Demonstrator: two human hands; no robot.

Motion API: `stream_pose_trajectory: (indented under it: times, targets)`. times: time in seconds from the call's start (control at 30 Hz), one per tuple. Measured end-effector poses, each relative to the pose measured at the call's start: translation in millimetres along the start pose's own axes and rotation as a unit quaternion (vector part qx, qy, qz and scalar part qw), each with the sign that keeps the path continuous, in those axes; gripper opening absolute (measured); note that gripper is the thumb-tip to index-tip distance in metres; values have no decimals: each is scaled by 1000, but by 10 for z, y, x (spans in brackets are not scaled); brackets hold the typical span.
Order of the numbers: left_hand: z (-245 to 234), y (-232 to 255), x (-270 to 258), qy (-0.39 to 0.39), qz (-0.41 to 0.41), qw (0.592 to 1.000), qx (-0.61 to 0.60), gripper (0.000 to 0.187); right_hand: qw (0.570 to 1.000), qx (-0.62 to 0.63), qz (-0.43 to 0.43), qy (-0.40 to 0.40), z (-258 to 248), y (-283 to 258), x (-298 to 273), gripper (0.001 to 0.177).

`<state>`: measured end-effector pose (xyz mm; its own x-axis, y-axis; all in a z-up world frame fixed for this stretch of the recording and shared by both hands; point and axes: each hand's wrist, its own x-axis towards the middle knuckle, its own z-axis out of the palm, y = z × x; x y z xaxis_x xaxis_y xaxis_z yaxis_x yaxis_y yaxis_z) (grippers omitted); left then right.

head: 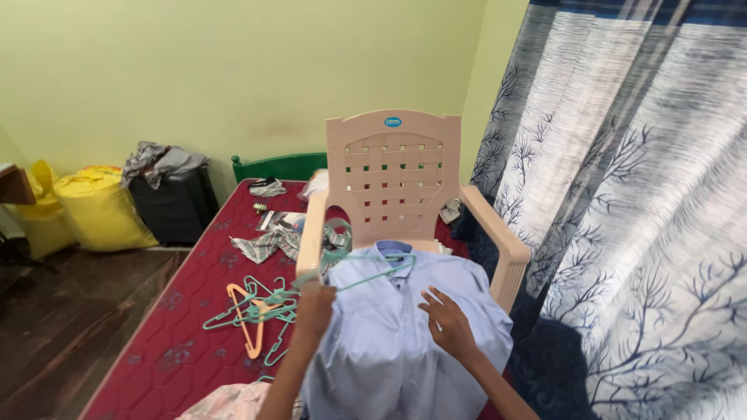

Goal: The person buttons a light blue shirt on a hanger, smooths it, and hangs it in a wardrobe. Then the person picks up a pink plaid shirt, places it on a hanger, and begins buttoning it.

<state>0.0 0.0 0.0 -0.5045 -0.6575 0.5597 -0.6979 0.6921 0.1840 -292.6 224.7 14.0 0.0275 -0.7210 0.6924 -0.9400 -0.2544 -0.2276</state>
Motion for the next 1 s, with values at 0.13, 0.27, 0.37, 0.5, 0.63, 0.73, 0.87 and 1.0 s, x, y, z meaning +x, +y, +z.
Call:
stream_pose_trajectory:
  times: [0.13,0.27,0.37,0.5,0.63,0.73,0.87,1.0]
  targets:
    - [-314,60,229,-17,-47,999,18,13,999,-3,27,-44,85,596,22,29]
    - [-284,-22,536,-16,-36,997,67,9,989,42,96,-105,346,1116,118,17]
    - [-23,-132,801,-62,-38,988,138,11,980,72,132,-133,611,1405,253,17]
    - [382,-259,1124,3,59,984,165,5,981,54,146,-119,1013,1629,567,24]
    - [715,-260,1539,16,99,985,141,4,982,37,137,-122,1478,1796,1028,32]
    - [914,-174,1826,-44,66,977,198,9,980,-8,135,-148,1893,1839,1327,30]
    - [1215,88,1984,-79,26,968,238,9,956,-112,134,-237,2281,1892,1464,36]
    - [1494,141,2047,-92,13,980,175,10,945,-161,176,-225,2328,2107,1582,45]
